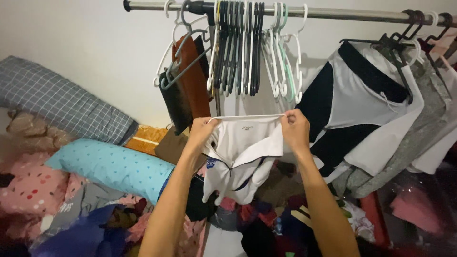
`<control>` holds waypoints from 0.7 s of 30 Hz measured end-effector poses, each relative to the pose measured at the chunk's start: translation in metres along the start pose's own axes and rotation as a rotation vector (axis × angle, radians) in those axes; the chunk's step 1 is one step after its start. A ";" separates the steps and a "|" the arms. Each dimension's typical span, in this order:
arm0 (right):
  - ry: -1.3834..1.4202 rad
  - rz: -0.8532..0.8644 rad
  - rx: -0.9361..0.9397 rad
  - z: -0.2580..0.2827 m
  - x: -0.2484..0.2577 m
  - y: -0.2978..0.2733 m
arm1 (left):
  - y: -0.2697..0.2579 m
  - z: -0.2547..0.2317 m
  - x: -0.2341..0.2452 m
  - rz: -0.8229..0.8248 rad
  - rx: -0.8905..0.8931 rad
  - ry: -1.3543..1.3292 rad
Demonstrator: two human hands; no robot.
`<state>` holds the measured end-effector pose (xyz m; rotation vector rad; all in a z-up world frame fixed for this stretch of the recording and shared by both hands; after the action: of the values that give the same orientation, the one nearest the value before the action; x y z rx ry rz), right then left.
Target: The person takes clothes from a pile on the floor, places them on hangers, and hangs them on a clothing rack. The person handles a white t-shirt, a black and white top, and a white polo shirt.
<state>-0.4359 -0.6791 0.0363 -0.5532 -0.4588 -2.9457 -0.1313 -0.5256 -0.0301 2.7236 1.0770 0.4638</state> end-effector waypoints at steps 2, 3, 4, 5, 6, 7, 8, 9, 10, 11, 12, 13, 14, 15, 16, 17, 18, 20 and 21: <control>0.114 0.040 -0.089 -0.020 -0.014 0.013 | 0.007 -0.004 0.004 0.026 0.034 0.005; 0.228 0.090 -0.171 -0.031 -0.023 0.018 | 0.010 -0.005 0.008 0.043 0.071 0.009; 0.229 0.077 -0.171 -0.033 -0.032 0.020 | 0.011 -0.015 0.013 0.053 0.064 0.008; 0.344 0.110 -0.248 -0.038 -0.042 0.021 | 0.012 -0.025 0.019 0.054 0.075 -0.024; 0.459 0.143 -0.317 -0.041 -0.051 0.026 | 0.016 -0.036 0.022 0.054 0.081 -0.059; 0.460 0.129 -0.310 -0.036 -0.049 0.031 | 0.021 -0.042 0.023 0.063 0.069 -0.064; 0.438 0.133 -0.307 -0.032 -0.050 0.031 | 0.022 -0.044 0.026 0.075 0.074 -0.095; 0.416 0.137 -0.304 -0.028 -0.052 0.031 | 0.024 -0.046 0.030 0.088 0.078 -0.125; 0.417 0.132 -0.307 -0.026 -0.055 0.031 | 0.020 -0.061 0.035 0.094 0.078 -0.124; 0.417 0.111 -0.296 -0.023 -0.057 0.031 | 0.015 -0.075 0.038 0.125 0.080 -0.138; 0.414 0.088 -0.285 -0.022 -0.056 0.031 | 0.009 -0.090 0.040 0.158 0.082 -0.155; 0.412 0.081 -0.288 -0.017 -0.058 0.028 | 0.012 -0.090 0.044 0.166 0.083 -0.156; 0.399 0.070 -0.277 -0.013 -0.057 0.024 | 0.014 -0.089 0.047 0.175 0.071 -0.149; 0.386 0.060 -0.266 -0.008 -0.056 0.019 | 0.015 -0.089 0.049 0.184 0.059 -0.142; 0.382 0.052 -0.268 -0.004 -0.055 0.013 | 0.018 -0.085 0.051 0.192 0.058 -0.146; 0.367 0.031 -0.268 0.001 -0.053 0.006 | 0.020 -0.082 0.052 0.194 0.028 -0.133; 0.353 0.012 -0.266 0.007 -0.051 0.001 | 0.023 -0.081 0.053 0.194 -0.006 -0.120; 0.312 -0.004 -0.243 0.031 -0.044 -0.012 | 0.028 -0.076 0.049 0.220 -0.074 -0.130; 0.274 -0.013 -0.222 0.043 -0.040 -0.018 | 0.031 -0.076 0.046 0.241 -0.139 -0.137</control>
<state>-0.3871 -0.6469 0.0550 -0.1595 -0.1076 -3.0399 -0.1067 -0.5124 0.0600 2.7254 0.6613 0.3637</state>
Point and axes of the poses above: each hand's wrist, its own y-axis towards the middle knuckle, its own x-axis out of the back of the hand, z = x × y, the point moved 5 cm from there along y, towards the middle knuckle, and after that the axes turned 13 degrees about -x, right-handed, at the moved point
